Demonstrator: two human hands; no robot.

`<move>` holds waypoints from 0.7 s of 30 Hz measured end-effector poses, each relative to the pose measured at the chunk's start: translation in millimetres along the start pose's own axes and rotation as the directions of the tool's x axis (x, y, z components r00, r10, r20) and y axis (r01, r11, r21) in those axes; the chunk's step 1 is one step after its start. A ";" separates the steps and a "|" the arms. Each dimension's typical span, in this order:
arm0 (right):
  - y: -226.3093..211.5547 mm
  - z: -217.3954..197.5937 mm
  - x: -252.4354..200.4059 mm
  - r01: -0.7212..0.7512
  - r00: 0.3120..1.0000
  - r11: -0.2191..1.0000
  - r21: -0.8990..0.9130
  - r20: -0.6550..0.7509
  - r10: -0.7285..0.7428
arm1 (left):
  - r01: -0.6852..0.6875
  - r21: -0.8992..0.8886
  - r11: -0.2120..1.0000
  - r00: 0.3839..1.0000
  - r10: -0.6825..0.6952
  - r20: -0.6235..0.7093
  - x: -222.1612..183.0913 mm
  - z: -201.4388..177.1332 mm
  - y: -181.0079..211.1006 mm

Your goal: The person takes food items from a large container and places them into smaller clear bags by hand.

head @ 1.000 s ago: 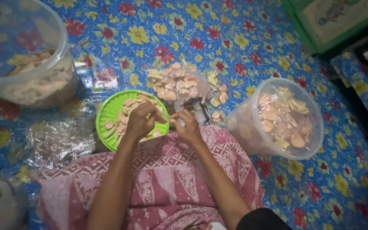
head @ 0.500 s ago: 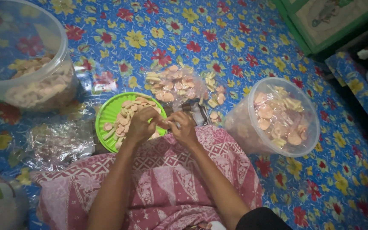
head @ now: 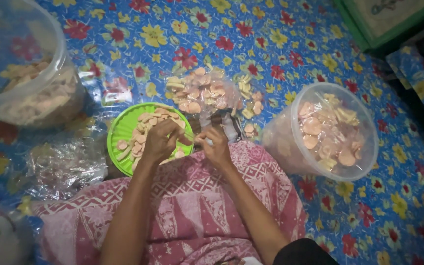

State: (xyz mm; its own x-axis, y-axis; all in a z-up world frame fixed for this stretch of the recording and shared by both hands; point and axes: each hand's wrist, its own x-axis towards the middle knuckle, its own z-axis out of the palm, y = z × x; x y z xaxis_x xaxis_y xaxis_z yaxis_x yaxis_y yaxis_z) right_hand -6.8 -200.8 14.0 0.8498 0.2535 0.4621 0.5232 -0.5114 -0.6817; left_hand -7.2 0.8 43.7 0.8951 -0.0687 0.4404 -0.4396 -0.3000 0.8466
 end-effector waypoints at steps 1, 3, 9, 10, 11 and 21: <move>5.1 2.0 -1.7 -0.006 1.000 1.000 0.002 0.000 0.006 | 0.005 0.001 1.000 1.000 -0.005 0.005 0.6 0.6 -1.5; 15.4 5.7 -4.0 -0.010 1.000 1.000 -0.002 -0.024 0.010 | 0.041 0.026 0.999 0.997 -0.043 0.063 3.1 1.8 -4.3; -67.6 -20.9 16.8 -0.138 0.990 0.989 0.052 -0.005 0.139 | 0.083 0.119 0.989 0.985 -0.099 0.140 9.0 5.0 -13.5; -54.7 -18.6 13.6 -0.147 0.989 0.988 0.052 -0.008 0.148 | 0.085 0.117 0.989 0.984 -0.102 0.148 10.9 1.6 -5.9; -41.9 -16.1 10.4 -0.166 0.986 0.985 0.049 -0.002 0.166 | 0.093 0.174 0.980 0.987 -0.114 0.117 13.2 -2.1 1.6; -29.3 -48.0 17.5 -0.280 0.950 0.953 0.116 -0.112 0.293 | 0.049 0.426 0.903 0.996 -0.078 0.052 11.2 0.2 -21.4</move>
State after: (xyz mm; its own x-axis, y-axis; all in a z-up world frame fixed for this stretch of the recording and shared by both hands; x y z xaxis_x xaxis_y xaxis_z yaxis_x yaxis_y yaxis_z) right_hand -10.4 -220.8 69.2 0.9532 -0.0008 0.3024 0.2677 -0.4628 -0.8450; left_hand 12.2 6.3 30.5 0.9294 -0.0940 0.3569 -0.3218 -0.6798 0.6590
